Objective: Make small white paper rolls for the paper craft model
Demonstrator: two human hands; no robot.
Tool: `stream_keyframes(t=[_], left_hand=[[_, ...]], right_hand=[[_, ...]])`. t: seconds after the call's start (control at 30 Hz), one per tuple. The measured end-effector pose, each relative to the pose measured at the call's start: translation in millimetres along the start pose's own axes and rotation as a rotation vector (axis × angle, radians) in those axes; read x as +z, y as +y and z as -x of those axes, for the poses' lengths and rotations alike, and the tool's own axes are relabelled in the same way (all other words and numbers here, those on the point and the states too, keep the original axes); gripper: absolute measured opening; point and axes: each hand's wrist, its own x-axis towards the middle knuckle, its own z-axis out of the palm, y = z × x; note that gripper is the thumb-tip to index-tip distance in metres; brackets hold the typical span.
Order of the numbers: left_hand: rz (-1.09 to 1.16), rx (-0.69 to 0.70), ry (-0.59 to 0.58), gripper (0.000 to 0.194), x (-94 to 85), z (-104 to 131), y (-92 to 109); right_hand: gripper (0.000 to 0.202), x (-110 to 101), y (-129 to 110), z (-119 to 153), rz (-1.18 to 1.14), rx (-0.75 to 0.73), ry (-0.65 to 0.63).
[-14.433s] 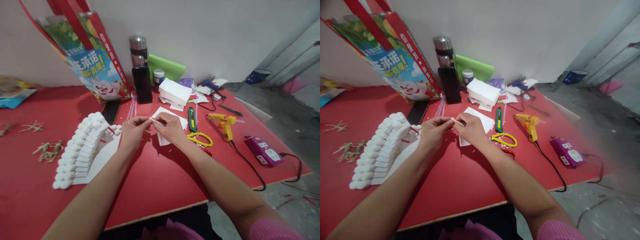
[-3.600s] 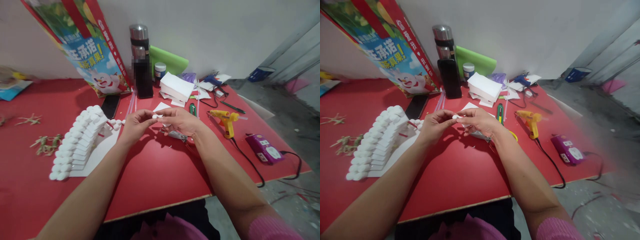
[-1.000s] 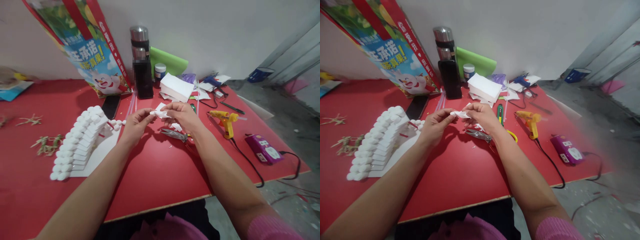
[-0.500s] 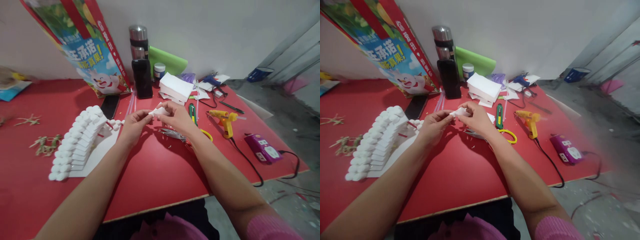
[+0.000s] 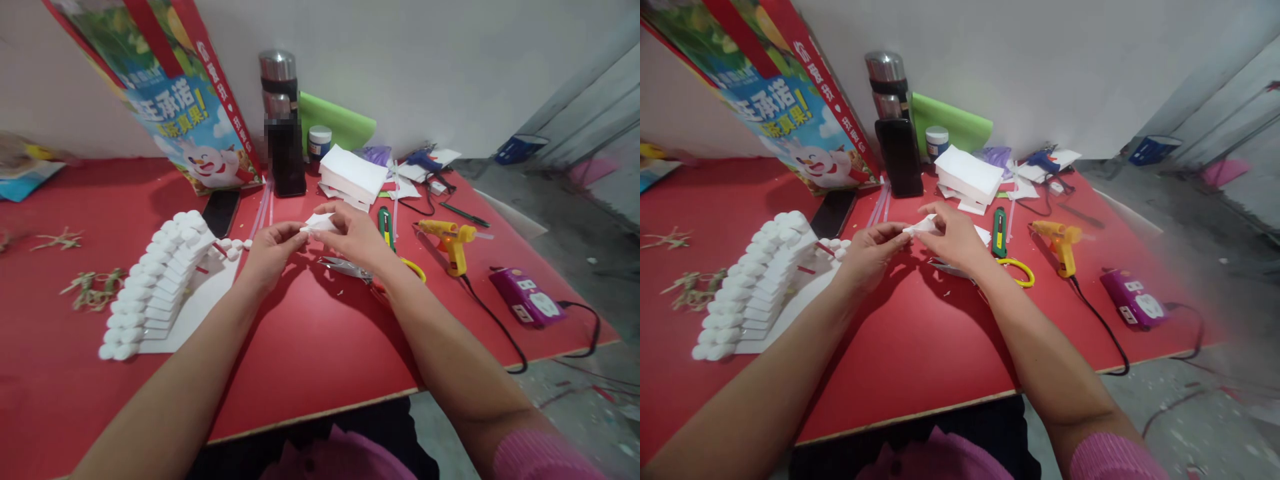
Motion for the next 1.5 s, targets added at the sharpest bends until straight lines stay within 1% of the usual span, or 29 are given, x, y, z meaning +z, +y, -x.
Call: stream_keyframes(t=[0.1, 0.17, 0.23, 0.33, 0.43, 0.5, 0.53, 0.57, 0.6, 0.67, 0.7, 0.77, 0.93, 1.1, 1.2, 1.27, 1.3, 1.43, 1.5], left_hand=[[-0.041, 0.022, -0.008, 0.019, 2.8, 2, 2], [-0.056, 0.037, -0.002, 0.019, 2.9, 2, 3], [-0.065, 0.049, 0.01, 0.019, 1.8, 1, 4], [-0.069, 0.056, 0.015, 0.019, -0.2, -1, 5], [-0.096, 0.068, -0.01, 0.019, 0.0, 0, 8], [-0.131, 0.086, -0.034, 0.018, 1.2, 1, 9], [-0.148, 0.096, -0.051, 0.017, 1.9, 2, 10], [-0.167, 0.105, -0.072, 0.016, 2.4, 2, 11], [-0.187, 0.118, -0.091, 0.015, 2.7, 3, 11], [-0.228, 0.153, -0.115, 0.014, 2.7, 3, 11], [-0.243, 0.17, -0.12, 0.014, 2.6, 3, 11], [-0.249, 0.189, -0.131, 0.014, 2.1, 3, 11], [-0.227, 0.163, -0.151, 0.016, 1.1, 2, 8], [-0.219, 0.145, -0.122, 0.018, 2.1, 2, 9], [-0.2, 0.124, -0.101, 0.018, 4.0, 4, 11], [-0.165, 0.09, -0.084, 0.019, 4.5, 5, 12], [-0.147, 0.072, -0.075, 0.02, 4.4, 5, 11], [-0.101, 0.036, -0.032, 0.023, 2.8, 4, 8], [-0.075, 0.037, -0.014, 0.022, 3.1, 4, 5]], right_hand=[[0.021, 7, 0, 0, -0.133, 0.107, 0.011], [0.016, 4, -1, -1, -0.205, 0.188, -0.002], [0.014, -5, -3, -2, -0.249, 0.258, -0.046], [0.02, -20, -4, -4, -0.294, 0.317, -0.109], [0.02, -28, -3, -7, -0.437, 0.342, -0.03], [0.018, -25, -2, -9, -0.528, 0.4, 0.002], [0.02, -22, -1, -9, -0.554, 0.448, -0.026], [0.022, -18, 0, -9, -0.57, 0.498, -0.082], [0.023, -15, 1, -8, -0.58, 0.536, -0.153], [0.022, -10, 1, -7, -0.597, 0.568, -0.29], [0.022, -8, 1, -6, -0.601, 0.565, -0.337], [0.022, -8, 0, -4, -0.594, 0.541, -0.376], [0.021, -13, -3, -2, -0.573, 0.467, -0.404], [0.025, -14, -1, 0, -0.539, 0.398, -0.434], [0.021, -13, 0, 0, -0.5, 0.349, -0.439], [0.013, -11, 0, 0, -0.395, 0.289, -0.394], [0.011, -9, -1, 0, -0.303, 0.252, -0.353], [0.02, -1, -5, 3, 0.158, 0.072, -0.103], [0.022, 3, -5, 4, 0.318, -0.015, 0.018]])
